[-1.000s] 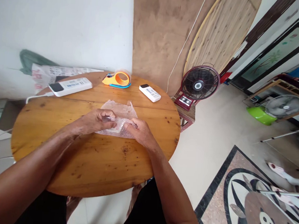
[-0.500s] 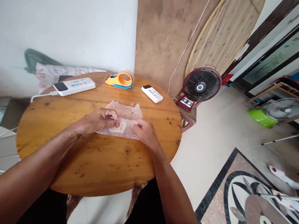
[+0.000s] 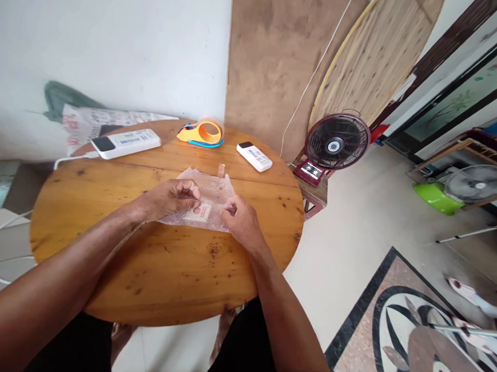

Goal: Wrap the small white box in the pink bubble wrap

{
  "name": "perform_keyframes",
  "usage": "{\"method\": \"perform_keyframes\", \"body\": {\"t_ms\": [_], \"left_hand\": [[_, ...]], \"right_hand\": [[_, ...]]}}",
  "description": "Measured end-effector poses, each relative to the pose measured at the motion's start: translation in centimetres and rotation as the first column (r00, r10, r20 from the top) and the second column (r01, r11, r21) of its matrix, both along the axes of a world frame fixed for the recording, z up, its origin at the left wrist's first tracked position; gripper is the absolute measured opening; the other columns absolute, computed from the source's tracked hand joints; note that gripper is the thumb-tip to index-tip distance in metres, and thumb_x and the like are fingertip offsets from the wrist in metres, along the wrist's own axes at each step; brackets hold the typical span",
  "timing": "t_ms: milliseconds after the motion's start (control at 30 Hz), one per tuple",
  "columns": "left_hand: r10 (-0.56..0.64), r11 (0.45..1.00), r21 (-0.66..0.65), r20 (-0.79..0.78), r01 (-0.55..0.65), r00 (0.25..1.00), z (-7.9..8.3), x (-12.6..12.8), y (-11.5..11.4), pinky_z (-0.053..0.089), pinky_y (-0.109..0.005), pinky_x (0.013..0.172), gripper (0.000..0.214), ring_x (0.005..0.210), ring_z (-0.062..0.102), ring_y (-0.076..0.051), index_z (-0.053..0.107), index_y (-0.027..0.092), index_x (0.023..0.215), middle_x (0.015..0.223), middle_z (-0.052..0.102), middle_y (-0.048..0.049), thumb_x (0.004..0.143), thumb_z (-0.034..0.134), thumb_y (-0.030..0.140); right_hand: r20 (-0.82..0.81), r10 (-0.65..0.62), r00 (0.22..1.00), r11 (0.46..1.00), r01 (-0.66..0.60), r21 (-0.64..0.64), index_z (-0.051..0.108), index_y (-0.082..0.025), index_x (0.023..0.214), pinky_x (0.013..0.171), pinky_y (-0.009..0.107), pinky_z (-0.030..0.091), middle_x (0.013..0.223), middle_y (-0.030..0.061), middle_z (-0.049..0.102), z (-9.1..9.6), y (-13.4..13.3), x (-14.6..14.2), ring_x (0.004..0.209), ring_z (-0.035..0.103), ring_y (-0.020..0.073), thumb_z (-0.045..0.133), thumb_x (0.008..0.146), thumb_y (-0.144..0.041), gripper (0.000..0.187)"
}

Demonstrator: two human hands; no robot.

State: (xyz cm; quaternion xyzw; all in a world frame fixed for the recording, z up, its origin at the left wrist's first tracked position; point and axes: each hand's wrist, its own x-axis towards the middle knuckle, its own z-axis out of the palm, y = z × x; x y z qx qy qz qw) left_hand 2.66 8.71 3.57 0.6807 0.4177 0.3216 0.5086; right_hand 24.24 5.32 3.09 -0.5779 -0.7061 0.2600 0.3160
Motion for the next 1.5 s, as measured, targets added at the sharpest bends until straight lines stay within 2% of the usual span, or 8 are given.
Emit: {"method": "perform_keyframes", "body": {"t_ms": [167,267,433,667,900,1100,1333,1500], "left_hand": [[-0.007,1.0,-0.005,0.021,0.007,1.0,-0.4,0.0,0.2,0.039,-0.023,0.056,0.021,0.062,0.056,-0.012,0.057,0.017,0.078,0.071,0.067,-0.001,0.07,0.067,0.034],[-0.009,1.0,0.007,0.018,0.008,1.0,-0.5,-0.1,0.2,0.041,-0.023,0.058,0.022,0.063,0.056,-0.012,0.057,0.017,0.077,0.07,0.067,-0.0005,0.07,0.067,0.035],[-0.013,1.0,0.024,0.021,0.013,1.0,-0.3,0.0,0.3,0.042,-0.024,0.06,0.023,0.062,0.055,-0.012,0.057,0.017,0.077,0.069,0.065,0.0,0.07,0.066,0.037],[-0.004,1.0,0.012,0.007,0.004,1.0,-0.1,0.0,0.2,0.042,-0.023,0.06,0.026,0.063,0.053,-0.011,0.059,0.017,0.079,0.07,0.061,0.002,0.069,0.066,0.039],[0.082,0.997,0.017,-0.085,-0.08,0.993,1.3,-2.3,0.2,0.047,-0.027,0.071,0.046,0.08,0.058,-0.016,0.061,0.017,0.1,0.086,0.064,-0.0014,0.063,0.073,0.041],[0.066,0.996,-0.04,-0.232,-0.077,0.971,1.0,-3.3,0.7,0.034,-0.023,0.05,0.04,0.054,0.042,-0.011,0.061,0.016,0.099,0.062,0.049,0.0045,0.066,0.065,0.037],[0.075,0.997,0.06,-0.41,-0.056,0.909,0.2,-3.2,1.2,0.031,-0.025,0.051,0.033,0.052,0.041,-0.012,0.064,0.018,0.089,0.058,0.048,0.0038,0.066,0.062,0.041],[0.215,0.975,0.17,-0.527,-0.145,0.822,0.6,-3.3,0.9,0.036,-0.027,0.055,0.038,0.062,0.052,-0.016,0.065,0.018,0.094,0.071,0.059,-0.0014,0.068,0.061,0.046]], "right_hand": [[0.059,-0.029,0.998,0.998,0.026,0.059,0.056,-0.021,0.093,0.063,0.024,0.037,0.074,-0.0039,0.058,-0.5,0.0,0.0,0.065,0.051,0.0122,0.055,0.077,-0.024,0.016],[0.085,-0.047,0.995,0.982,0.031,0.186,0.056,-0.02,0.107,0.072,0.028,0.043,0.097,0.0034,0.062,-0.4,-0.2,-0.1,0.082,0.057,0.0165,0.054,0.078,-0.02,0.029],[0.308,0.1,0.946,0.862,-0.237,0.449,0.067,-0.021,0.093,0.094,0.035,0.037,0.113,0.0073,0.061,0.7,-1.4,-1.2,0.109,0.051,0.0214,0.051,0.086,-0.018,0.018],[0.504,0.244,0.829,0.814,-0.457,0.358,0.064,-0.021,0.115,0.099,0.039,0.027,0.123,0.0079,0.062,1.0,-2.2,-2.3,0.115,0.048,0.0222,0.048,0.095,-0.032,0.028],[0.519,0.224,0.825,0.826,-0.443,0.348,0.064,-0.021,0.113,0.099,0.039,0.026,0.119,0.0071,0.063,0.9,-2.2,-2.2,0.108,0.05,0.0214,0.044,0.097,-0.032,0.027],[0.52,0.215,0.827,0.844,-0.425,0.327,0.06,-0.022,0.116,0.097,0.038,0.027,0.119,0.0056,0.062,1.1,-2.4,-2.5,0.107,0.048,0.0214,0.047,0.096,-0.031,0.026],[0.556,0.215,0.803,0.845,-0.438,0.306,0.061,-0.023,0.115,0.095,0.038,0.027,0.117,0.0067,0.06,1.5,-2.5,-2.6,0.11,0.044,0.023,0.046,0.096,-0.031,0.025],[0.557,0.217,0.801,0.841,-0.444,0.311,0.061,-0.023,0.115,0.096,0.038,0.027,0.117,0.0063,0.059,1.4,-2.5,-2.5,0.111,0.043,0.0227,0.046,0.096,-0.031,0.025]]}}
